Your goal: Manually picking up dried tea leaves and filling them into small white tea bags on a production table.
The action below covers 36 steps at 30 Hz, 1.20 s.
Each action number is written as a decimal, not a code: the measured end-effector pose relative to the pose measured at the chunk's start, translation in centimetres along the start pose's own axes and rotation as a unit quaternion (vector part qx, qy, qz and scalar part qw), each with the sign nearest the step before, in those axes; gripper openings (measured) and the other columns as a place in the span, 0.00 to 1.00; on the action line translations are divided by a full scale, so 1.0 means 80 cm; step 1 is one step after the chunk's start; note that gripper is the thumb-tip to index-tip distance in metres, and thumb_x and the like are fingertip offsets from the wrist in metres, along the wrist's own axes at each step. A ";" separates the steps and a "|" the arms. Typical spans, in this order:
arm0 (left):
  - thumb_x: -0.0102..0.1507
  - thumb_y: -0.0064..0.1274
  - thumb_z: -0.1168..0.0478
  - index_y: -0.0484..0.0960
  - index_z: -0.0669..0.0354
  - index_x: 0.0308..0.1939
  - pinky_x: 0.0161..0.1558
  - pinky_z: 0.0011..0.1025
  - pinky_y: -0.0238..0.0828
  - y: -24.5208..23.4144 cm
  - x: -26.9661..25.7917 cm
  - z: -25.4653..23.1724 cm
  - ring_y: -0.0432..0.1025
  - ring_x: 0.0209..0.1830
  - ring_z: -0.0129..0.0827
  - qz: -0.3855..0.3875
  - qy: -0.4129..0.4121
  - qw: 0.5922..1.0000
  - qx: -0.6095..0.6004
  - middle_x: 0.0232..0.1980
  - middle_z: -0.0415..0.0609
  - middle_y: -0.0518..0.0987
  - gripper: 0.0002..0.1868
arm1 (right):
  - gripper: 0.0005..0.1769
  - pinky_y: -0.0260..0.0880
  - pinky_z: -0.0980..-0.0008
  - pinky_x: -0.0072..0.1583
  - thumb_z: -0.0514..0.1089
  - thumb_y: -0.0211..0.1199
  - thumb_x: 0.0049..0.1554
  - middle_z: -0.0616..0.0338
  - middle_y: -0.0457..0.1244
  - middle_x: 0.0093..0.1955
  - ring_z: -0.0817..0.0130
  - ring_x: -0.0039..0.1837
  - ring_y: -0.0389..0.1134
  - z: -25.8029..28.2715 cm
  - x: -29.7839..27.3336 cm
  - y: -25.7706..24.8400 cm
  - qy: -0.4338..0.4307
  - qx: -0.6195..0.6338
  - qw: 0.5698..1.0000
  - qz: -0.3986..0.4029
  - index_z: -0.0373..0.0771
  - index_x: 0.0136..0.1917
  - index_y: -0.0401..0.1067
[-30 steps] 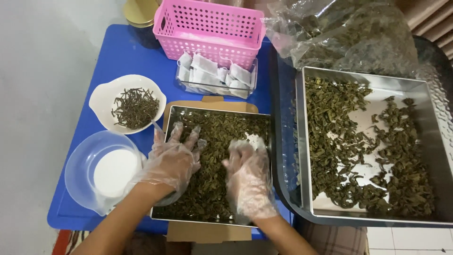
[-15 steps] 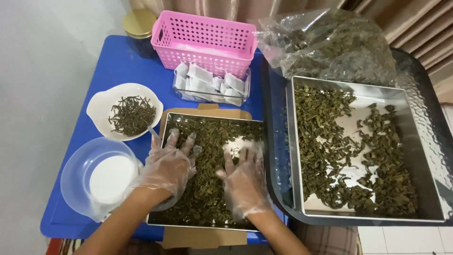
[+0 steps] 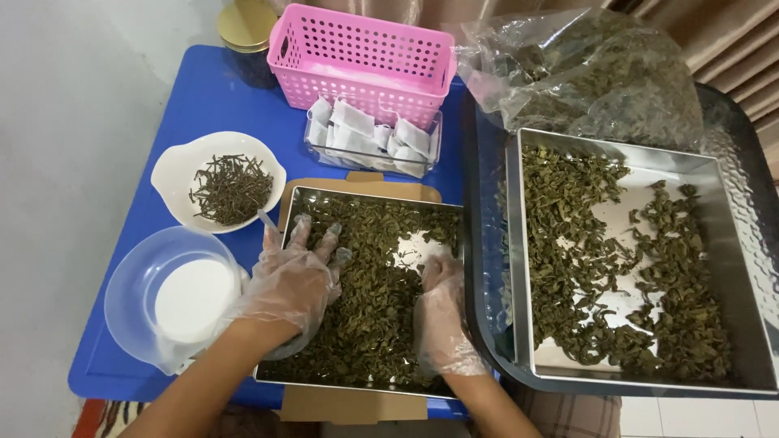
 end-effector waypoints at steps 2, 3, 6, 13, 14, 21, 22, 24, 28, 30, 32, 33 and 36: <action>0.72 0.21 0.39 0.41 0.21 0.79 0.73 0.76 0.19 0.004 0.002 0.001 0.23 0.85 0.53 0.023 -0.015 0.999 -0.038 0.85 0.33 0.29 0.30 | 0.35 0.75 0.66 0.54 0.50 0.42 0.64 0.36 0.52 0.78 0.64 0.50 0.73 -0.077 -0.010 -0.027 -0.114 -0.002 0.991 0.073 0.34 0.80 0.45; 0.72 0.21 0.39 0.41 0.21 0.79 0.73 0.76 0.19 0.000 -0.003 0.000 0.23 0.85 0.53 0.023 -0.016 0.999 -0.041 0.85 0.33 0.29 0.30 | 0.35 0.75 0.66 0.54 0.50 0.42 0.64 0.36 0.52 0.78 0.64 0.50 0.73 -0.058 -0.014 -0.017 -0.115 -0.004 0.991 0.071 0.34 0.80 0.45; 0.72 0.23 0.39 0.39 0.23 0.80 0.72 0.78 0.13 -0.013 -0.015 0.002 0.21 0.85 0.51 0.043 -0.015 0.998 -0.037 0.85 0.34 0.26 0.31 | 0.34 0.74 0.76 0.43 0.24 0.46 0.60 0.36 0.55 0.78 0.70 0.52 0.72 0.007 0.052 0.057 -0.170 -0.080 0.982 0.019 0.34 0.78 0.51; 0.70 0.20 0.36 0.41 0.22 0.79 0.73 0.77 0.17 0.015 0.001 0.003 0.26 0.85 0.51 -0.013 -0.012 1.000 0.001 0.85 0.36 0.30 0.31 | 0.52 0.49 0.61 0.73 0.55 0.50 0.60 0.51 0.23 0.85 0.56 0.83 0.37 0.018 0.005 0.027 0.011 0.120 0.992 0.025 0.43 0.82 0.20; 0.71 0.22 0.37 0.41 0.22 0.79 0.73 0.77 0.16 0.005 -0.007 0.002 0.24 0.85 0.53 0.009 -0.001 1.000 -0.016 0.85 0.37 0.29 0.31 | 0.53 0.63 0.71 0.67 0.37 0.61 0.59 0.58 0.31 0.86 0.66 0.81 0.48 0.013 0.004 0.025 0.150 0.112 0.980 -0.072 0.47 0.83 0.29; 0.60 0.36 0.24 0.56 0.05 0.70 0.67 0.84 0.30 0.092 0.072 0.007 0.38 0.84 0.52 -0.124 -0.020 0.992 -0.022 0.83 0.20 0.41 0.32 | 0.21 0.50 0.59 0.74 0.33 0.49 0.61 0.27 0.63 0.63 0.48 0.68 0.63 0.159 0.068 0.088 0.144 0.417 0.887 -0.138 0.15 0.63 0.66; 0.62 0.38 0.31 0.59 0.18 0.72 0.68 0.80 0.33 0.092 0.064 0.007 0.47 0.80 0.53 -0.272 -0.008 0.962 0.018 0.74 0.27 0.58 0.34 | 0.34 0.50 0.56 0.74 0.51 0.48 0.63 0.29 0.60 0.66 0.46 0.70 0.61 0.163 0.094 0.097 0.219 0.603 0.765 -0.066 0.18 0.69 0.58; 0.63 0.41 0.38 0.62 0.31 0.75 0.70 0.76 0.35 0.058 0.032 0.005 0.56 0.77 0.53 -0.414 0.000 0.909 0.057 0.65 0.33 0.76 0.35 | 0.49 0.50 0.52 0.74 0.69 0.48 0.65 0.32 0.57 0.70 0.43 0.72 0.59 0.056 0.105 0.045 0.282 0.752 0.596 0.008 0.21 0.75 0.51; 0.70 0.29 0.37 0.46 0.26 0.78 0.75 0.72 0.19 0.015 -0.005 -0.003 0.28 0.85 0.51 -0.010 0.003 0.998 -0.061 0.85 0.33 0.36 0.32 | 0.16 0.62 0.67 0.38 0.54 0.54 0.63 0.60 0.66 0.46 0.65 0.37 0.64 -0.082 0.032 0.002 0.339 0.886 0.151 0.278 0.50 0.62 0.64; 0.70 0.33 0.38 0.47 0.26 0.78 0.75 0.70 0.21 0.008 -0.009 0.000 0.30 0.85 0.49 -0.021 0.003 0.998 -0.061 0.84 0.32 0.38 0.33 | 0.11 0.67 0.59 0.38 0.53 0.49 0.65 0.62 0.72 0.45 0.60 0.35 0.71 -0.023 0.053 0.031 0.306 0.893 0.244 0.223 0.57 0.58 0.69; 0.68 0.43 0.40 0.49 0.26 0.79 0.76 0.66 0.29 -0.003 -0.011 0.007 0.35 0.85 0.43 -0.059 -0.002 0.996 -0.063 0.84 0.27 0.44 0.36 | 0.15 0.70 0.64 0.44 0.41 0.74 0.51 0.40 0.70 0.39 0.54 0.43 0.75 0.000 0.072 0.046 0.241 0.945 0.219 0.041 0.32 0.46 0.73; 0.68 0.43 0.40 0.49 0.26 0.79 0.76 0.66 0.29 -0.005 -0.010 0.010 0.35 0.85 0.43 -0.061 -0.003 0.996 -0.062 0.84 0.27 0.44 0.36 | 0.15 0.70 0.64 0.44 0.41 0.74 0.51 0.40 0.70 0.39 0.54 0.43 0.75 0.013 0.087 0.049 0.241 0.945 0.219 0.038 0.32 0.46 0.73; 0.67 0.42 0.44 0.48 0.27 0.78 0.70 0.77 0.33 -0.006 -0.008 0.008 0.34 0.84 0.53 -0.057 0.020 0.997 0.053 0.85 0.38 0.37 0.36 | 0.14 0.73 0.63 0.48 0.45 0.72 0.53 0.42 0.70 0.41 0.55 0.43 0.74 0.039 0.105 0.057 0.208 0.970 0.106 0.063 0.33 0.45 0.74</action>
Point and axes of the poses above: each hand's wrist, its own x-axis towards the middle knuckle, its own y-axis out of the palm, z = x × y, the point moved 3 cm from there along x, towards the middle knuckle
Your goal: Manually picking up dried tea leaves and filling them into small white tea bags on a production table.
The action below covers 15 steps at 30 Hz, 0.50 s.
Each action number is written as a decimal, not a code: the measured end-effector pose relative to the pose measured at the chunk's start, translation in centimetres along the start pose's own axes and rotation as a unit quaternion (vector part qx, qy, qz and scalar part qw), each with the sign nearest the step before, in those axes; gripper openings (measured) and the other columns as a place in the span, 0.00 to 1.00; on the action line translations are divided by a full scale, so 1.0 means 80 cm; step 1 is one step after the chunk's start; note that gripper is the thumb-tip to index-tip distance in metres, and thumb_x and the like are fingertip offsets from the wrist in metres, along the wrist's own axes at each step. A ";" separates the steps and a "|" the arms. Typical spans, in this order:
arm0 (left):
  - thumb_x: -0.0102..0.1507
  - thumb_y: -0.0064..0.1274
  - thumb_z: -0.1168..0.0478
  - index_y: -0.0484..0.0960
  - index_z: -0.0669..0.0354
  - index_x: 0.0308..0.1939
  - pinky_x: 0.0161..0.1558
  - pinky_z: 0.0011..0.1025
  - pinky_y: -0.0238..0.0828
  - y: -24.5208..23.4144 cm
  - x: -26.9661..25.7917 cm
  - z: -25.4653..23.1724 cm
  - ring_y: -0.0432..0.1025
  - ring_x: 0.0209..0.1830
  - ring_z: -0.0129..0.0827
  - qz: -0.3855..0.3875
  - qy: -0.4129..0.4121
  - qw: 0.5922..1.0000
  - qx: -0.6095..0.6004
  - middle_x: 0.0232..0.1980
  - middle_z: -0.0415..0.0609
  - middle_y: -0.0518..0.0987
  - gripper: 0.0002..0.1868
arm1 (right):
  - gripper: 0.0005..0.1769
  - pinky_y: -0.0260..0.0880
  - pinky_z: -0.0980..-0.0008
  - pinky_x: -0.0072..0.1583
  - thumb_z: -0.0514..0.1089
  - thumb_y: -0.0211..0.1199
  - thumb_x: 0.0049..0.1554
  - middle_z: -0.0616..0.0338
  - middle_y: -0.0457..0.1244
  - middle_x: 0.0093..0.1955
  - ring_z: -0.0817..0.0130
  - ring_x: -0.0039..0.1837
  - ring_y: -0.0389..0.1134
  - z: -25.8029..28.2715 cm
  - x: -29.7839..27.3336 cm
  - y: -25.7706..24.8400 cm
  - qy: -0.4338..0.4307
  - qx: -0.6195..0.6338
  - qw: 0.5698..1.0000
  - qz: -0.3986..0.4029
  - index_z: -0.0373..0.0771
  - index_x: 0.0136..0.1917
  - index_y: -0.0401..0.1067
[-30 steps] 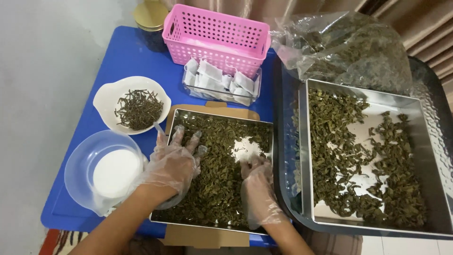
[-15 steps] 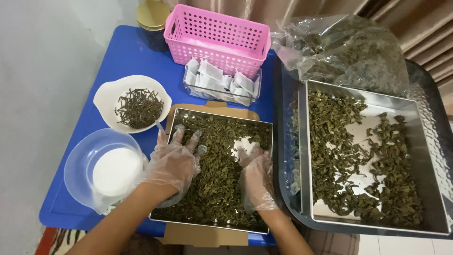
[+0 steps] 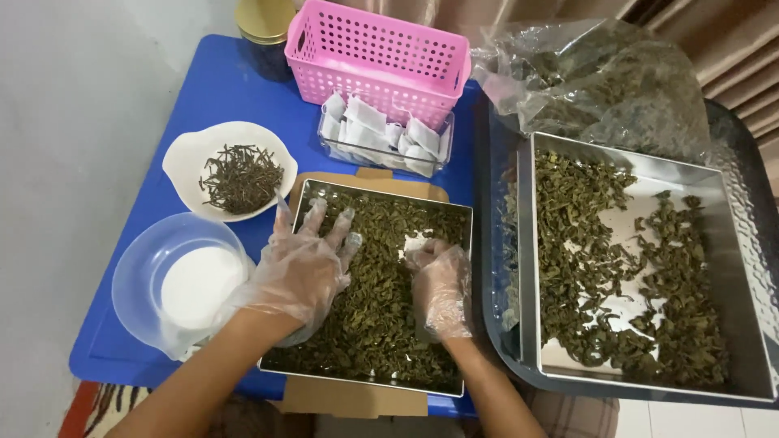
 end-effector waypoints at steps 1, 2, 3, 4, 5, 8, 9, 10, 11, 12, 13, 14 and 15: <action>0.67 0.42 0.43 0.48 0.29 0.79 0.70 0.76 0.33 -0.003 -0.001 0.001 0.34 0.84 0.54 -0.012 -0.001 1.000 -0.021 0.85 0.38 0.38 0.36 | 0.13 0.71 0.66 0.46 0.50 0.72 0.52 0.52 0.71 0.37 0.60 0.42 0.74 0.008 -0.001 -0.005 0.008 -0.099 0.995 0.007 0.40 0.42 0.76; 0.67 0.42 0.43 0.49 0.31 0.79 0.70 0.76 0.33 -0.005 -0.003 0.003 0.34 0.83 0.55 -0.023 -0.001 0.999 -0.043 0.85 0.39 0.38 0.36 | 0.12 0.68 0.68 0.44 0.55 0.72 0.51 0.61 0.72 0.34 0.66 0.41 0.75 0.015 -0.003 -0.009 0.016 -0.196 0.980 0.014 0.47 0.40 0.78; 0.67 0.42 0.43 0.49 0.31 0.79 0.70 0.76 0.33 -0.002 0.000 0.004 0.34 0.83 0.55 -0.023 -0.002 0.999 -0.043 0.85 0.39 0.38 0.36 | 0.12 0.68 0.68 0.44 0.55 0.72 0.51 0.61 0.72 0.34 0.66 0.41 0.75 0.021 -0.008 -0.010 0.016 -0.196 0.980 0.014 0.47 0.40 0.78; 0.67 0.44 0.44 0.49 0.31 0.79 0.71 0.75 0.28 0.000 0.002 0.007 0.33 0.84 0.54 -0.028 -0.002 0.998 -0.063 0.85 0.38 0.37 0.37 | 0.12 0.68 0.69 0.45 0.54 0.72 0.51 0.61 0.71 0.34 0.66 0.41 0.74 0.029 -0.012 -0.010 0.002 -0.183 0.983 0.002 0.47 0.40 0.77; 0.66 0.46 0.45 0.49 0.30 0.79 0.71 0.74 0.24 0.002 0.004 0.009 0.31 0.84 0.53 -0.033 -0.002 0.996 -0.082 0.85 0.38 0.36 0.38 | 0.11 0.67 0.69 0.46 0.53 0.72 0.51 0.62 0.71 0.34 0.66 0.41 0.73 0.037 -0.015 -0.011 -0.012 -0.169 0.985 -0.011 0.47 0.40 0.77; 0.70 0.42 0.53 0.50 0.36 0.80 0.73 0.73 0.23 -0.003 -0.009 0.011 0.27 0.85 0.54 -0.033 0.013 0.999 0.012 0.86 0.43 0.37 0.34 | 0.09 0.66 0.69 0.47 0.50 0.73 0.51 0.62 0.70 0.35 0.67 0.42 0.70 0.056 -0.030 -0.013 -0.052 -0.128 0.989 -0.048 0.46 0.39 0.76; 0.70 0.42 0.53 0.50 0.36 0.80 0.73 0.73 0.23 -0.002 -0.010 0.009 0.27 0.85 0.54 -0.033 0.012 0.999 0.012 0.86 0.43 0.37 0.34 | 0.09 0.66 0.69 0.47 0.50 0.73 0.51 0.62 0.70 0.35 0.67 0.42 0.70 0.058 -0.036 -0.011 -0.053 -0.129 0.989 -0.047 0.46 0.39 0.76; 0.69 0.43 0.54 0.50 0.36 0.80 0.73 0.73 0.23 -0.002 -0.011 0.008 0.27 0.85 0.54 -0.039 0.008 0.999 -0.004 0.86 0.43 0.37 0.35 | 0.09 0.65 0.70 0.48 0.48 0.74 0.52 0.62 0.69 0.35 0.67 0.42 0.69 0.062 -0.043 -0.010 -0.071 -0.108 0.989 -0.065 0.45 0.39 0.76; 0.69 0.45 0.56 0.49 0.35 0.80 0.72 0.73 0.24 -0.002 -0.013 0.007 0.27 0.85 0.55 -0.046 0.003 0.999 -0.020 0.86 0.43 0.36 0.37 | 0.09 0.64 0.70 0.49 0.47 0.74 0.52 0.62 0.69 0.36 0.68 0.42 0.68 0.065 -0.050 -0.009 -0.090 -0.088 0.989 -0.082 0.45 0.39 0.75; 0.69 0.45 0.56 0.49 0.35 0.80 0.72 0.73 0.24 0.003 -0.008 0.007 0.27 0.85 0.55 -0.047 0.002 0.999 -0.020 0.86 0.43 0.36 0.37 | 0.09 0.64 0.70 0.49 0.47 0.74 0.52 0.62 0.69 0.36 0.68 0.42 0.68 0.066 -0.055 -0.004 -0.092 -0.088 0.989 -0.082 0.45 0.39 0.75; 0.69 0.44 0.56 0.50 0.36 0.79 0.72 0.74 0.23 0.007 -0.004 0.006 0.27 0.84 0.55 -0.052 0.003 0.998 -0.034 0.86 0.44 0.36 0.36 | 0.09 0.64 0.70 0.50 0.45 0.74 0.52 0.62 0.68 0.36 0.68 0.43 0.67 0.069 -0.060 0.000 -0.112 -0.067 0.986 -0.100 0.44 0.39 0.75; 0.68 0.44 0.55 0.50 0.37 0.79 0.71 0.75 0.21 0.011 0.001 0.005 0.28 0.84 0.56 -0.057 0.006 0.997 -0.048 0.86 0.46 0.36 0.35 | 0.09 0.63 0.70 0.51 0.43 0.75 0.52 0.62 0.67 0.37 0.68 0.43 0.66 0.071 -0.066 0.003 -0.131 -0.046 0.983 -0.120 0.44 0.38 0.74; 0.68 0.44 0.55 0.50 0.37 0.79 0.71 0.75 0.21 0.009 -0.001 0.004 0.28 0.84 0.56 -0.059 0.006 0.997 -0.046 0.86 0.46 0.36 0.35 | 0.09 0.63 0.70 0.51 0.43 0.75 0.52 0.62 0.67 0.37 0.68 0.43 0.66 0.074 -0.068 0.005 -0.132 -0.045 0.983 -0.121 0.44 0.38 0.74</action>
Point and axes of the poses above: each hand's wrist, its own x-axis towards the middle knuckle, its own y-axis out of the palm, z = x × y, the point moved 3 cm from there along x, towards the middle knuckle
